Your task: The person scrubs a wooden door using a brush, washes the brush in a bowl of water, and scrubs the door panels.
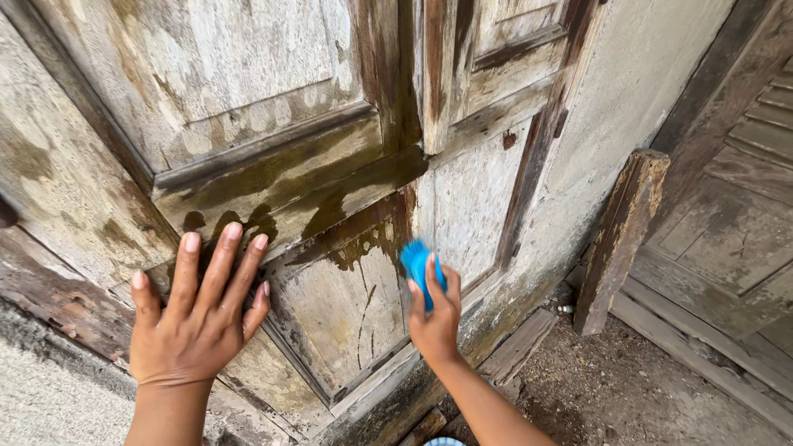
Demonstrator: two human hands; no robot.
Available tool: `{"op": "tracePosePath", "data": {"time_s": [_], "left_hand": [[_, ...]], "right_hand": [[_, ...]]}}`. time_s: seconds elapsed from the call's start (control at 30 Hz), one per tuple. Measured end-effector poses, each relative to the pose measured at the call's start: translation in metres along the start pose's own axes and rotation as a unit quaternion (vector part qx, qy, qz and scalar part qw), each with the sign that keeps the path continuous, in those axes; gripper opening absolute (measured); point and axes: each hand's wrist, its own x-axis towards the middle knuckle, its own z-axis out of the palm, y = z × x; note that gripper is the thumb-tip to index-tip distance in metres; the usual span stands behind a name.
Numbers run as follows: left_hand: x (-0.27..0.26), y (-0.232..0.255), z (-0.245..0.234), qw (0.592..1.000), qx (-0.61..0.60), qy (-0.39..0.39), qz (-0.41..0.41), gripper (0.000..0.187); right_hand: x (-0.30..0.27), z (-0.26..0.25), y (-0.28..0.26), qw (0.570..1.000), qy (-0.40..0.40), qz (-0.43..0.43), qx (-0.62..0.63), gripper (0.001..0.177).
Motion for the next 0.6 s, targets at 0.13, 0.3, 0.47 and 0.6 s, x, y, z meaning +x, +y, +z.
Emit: {"op": "tracePosePath", "data": {"time_s": [0.13,0.3,0.47,0.6], "left_hand": [[-0.001,-0.001,0.0,1.0,0.0,0.005,0.002,0.066],[-0.001,-0.001,0.001,1.0,-0.014,-0.002,0.002,0.068],[-0.002,-0.002,0.002,0.997,-0.074,-0.017,0.0,0.074],[0.003,-0.003,-0.003,0.999,-0.024,0.021,-0.003,0.073]], "right_hand": [[0.039,0.016,-0.029,0.995,0.048,-0.09,0.017,0.064],[0.009,0.026,-0.001,0.995,0.042,-0.087,0.013,0.061],[-0.028,0.036,0.048,0.999,0.011,-0.038,-0.016,0.064],[-0.053,0.024,0.066,0.997,-0.058,0.047,-0.034,0.062]]}}
